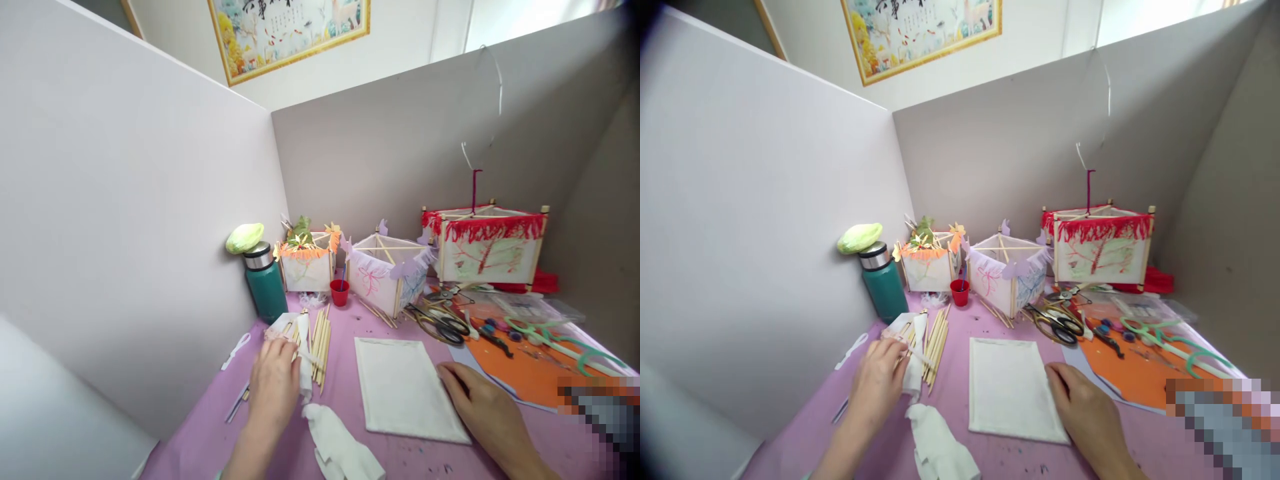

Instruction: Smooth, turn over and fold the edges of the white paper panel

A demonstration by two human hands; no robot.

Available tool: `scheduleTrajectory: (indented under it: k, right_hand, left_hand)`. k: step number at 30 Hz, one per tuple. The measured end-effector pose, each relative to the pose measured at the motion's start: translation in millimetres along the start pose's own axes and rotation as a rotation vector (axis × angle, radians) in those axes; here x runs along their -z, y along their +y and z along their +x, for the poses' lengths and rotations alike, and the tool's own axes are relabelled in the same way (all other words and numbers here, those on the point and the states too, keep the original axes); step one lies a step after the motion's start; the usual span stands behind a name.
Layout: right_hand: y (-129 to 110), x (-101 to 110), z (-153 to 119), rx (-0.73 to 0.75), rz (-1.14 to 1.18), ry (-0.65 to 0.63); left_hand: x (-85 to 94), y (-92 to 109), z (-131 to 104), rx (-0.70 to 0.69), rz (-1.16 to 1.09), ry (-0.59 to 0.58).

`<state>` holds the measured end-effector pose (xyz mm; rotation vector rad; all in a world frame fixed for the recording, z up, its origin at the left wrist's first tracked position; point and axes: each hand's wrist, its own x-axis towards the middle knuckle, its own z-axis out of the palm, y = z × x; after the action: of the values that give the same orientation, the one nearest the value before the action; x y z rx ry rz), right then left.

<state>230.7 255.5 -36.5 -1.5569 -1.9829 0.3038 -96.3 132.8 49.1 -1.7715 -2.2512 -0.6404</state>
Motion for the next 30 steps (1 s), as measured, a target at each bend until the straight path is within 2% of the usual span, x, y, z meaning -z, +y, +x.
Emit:
scheduleTrajectory:
  k: [2,4,6,9,12,16,21,25,28,30]
  right_hand:
    - [-2,0,1,0.024,-0.004,0.005]
    - [-6,-1,0,0.059,0.006,0.015]
    - [-11,-1,-2,0.094,0.018,0.029]
    - [-17,0,-6,0.12,0.013,0.049]
    - [-20,1,-7,0.126,-0.004,0.053]
    - [-20,0,-6,0.128,-0.004,0.043]
    - [-21,-1,-6,0.127,-0.012,-0.005]
    - [-24,2,-6,0.109,-0.025,-0.015]
    - [-25,3,-6,0.117,-0.012,-0.004]
    - [-26,2,-7,0.129,0.003,0.001]
  left_hand:
    - [-0.4,-20,-16,0.108,0.059,0.02]
    - [-1.7,-35,-32,0.176,0.092,-0.01]
    - [-3.1,-42,-42,0.213,0.118,-0.07]
    - [-2.5,-43,-43,0.246,0.158,-0.135]
    - [3.2,-47,-32,0.225,0.164,-0.152]
    - [9.5,-68,-5,0.242,0.217,-0.156]
    - [1.2,-88,30,0.282,0.328,-0.274]
    - [2.6,-90,37,0.349,0.39,-0.344]
    - [14.4,-80,25,0.342,0.408,-0.281]
    - [23.6,-63,9,0.297,0.386,-0.22]
